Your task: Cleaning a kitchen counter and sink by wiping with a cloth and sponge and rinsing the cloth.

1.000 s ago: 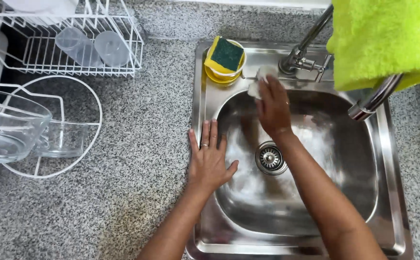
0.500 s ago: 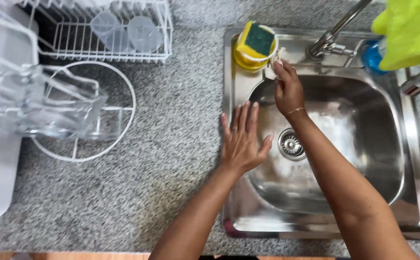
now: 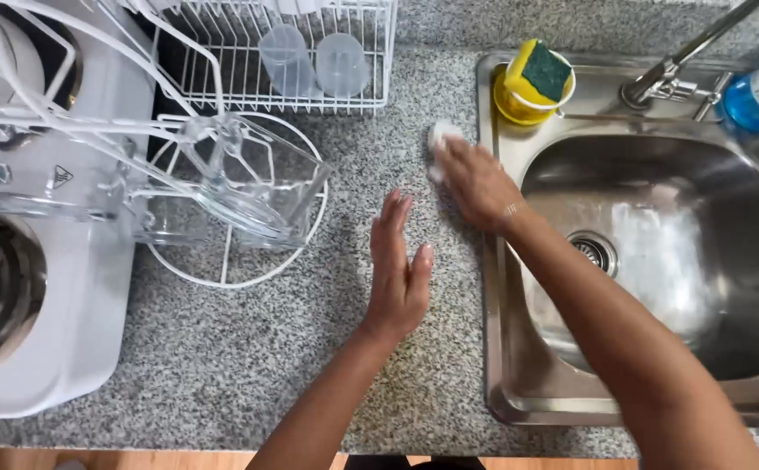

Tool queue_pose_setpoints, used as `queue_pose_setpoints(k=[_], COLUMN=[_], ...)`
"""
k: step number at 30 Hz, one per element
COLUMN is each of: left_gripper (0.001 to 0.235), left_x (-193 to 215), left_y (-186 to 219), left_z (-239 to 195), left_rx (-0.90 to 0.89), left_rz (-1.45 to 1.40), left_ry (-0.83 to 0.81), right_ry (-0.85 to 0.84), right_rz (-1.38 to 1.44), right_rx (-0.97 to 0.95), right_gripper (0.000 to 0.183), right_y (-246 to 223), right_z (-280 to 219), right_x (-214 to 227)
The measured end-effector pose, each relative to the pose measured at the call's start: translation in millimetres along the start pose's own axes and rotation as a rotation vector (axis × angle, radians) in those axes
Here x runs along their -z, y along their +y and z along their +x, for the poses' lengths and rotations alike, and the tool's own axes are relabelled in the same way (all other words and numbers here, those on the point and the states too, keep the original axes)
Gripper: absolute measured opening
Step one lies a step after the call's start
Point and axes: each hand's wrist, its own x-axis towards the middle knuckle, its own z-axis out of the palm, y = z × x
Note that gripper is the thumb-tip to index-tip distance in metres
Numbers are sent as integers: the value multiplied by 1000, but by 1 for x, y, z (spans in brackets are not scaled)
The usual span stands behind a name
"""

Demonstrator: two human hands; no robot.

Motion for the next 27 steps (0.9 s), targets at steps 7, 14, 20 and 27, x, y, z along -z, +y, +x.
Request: queue_pose_setpoints(k=[7, 14, 20, 27], left_gripper=[52, 45, 47, 48], left_x=[72, 95, 99, 87], left_y=[6, 8, -1, -11], left_z=[-7, -30, -31, -14], left_rx=[-59, -13, -9, 28], left_rz=[-108, -45, 41, 99], left_ry=[39, -6, -71, -207], right_ry=[-62, -46, -185, 187], right_rz=[120, 503, 564, 155], right_rx=[117, -499, -366, -166], right_gripper=[42, 33, 20, 51], right_y=[-150, -152, -173, -14], right_z=[18, 97, 22, 14], right_x=[8, 68, 68, -13])
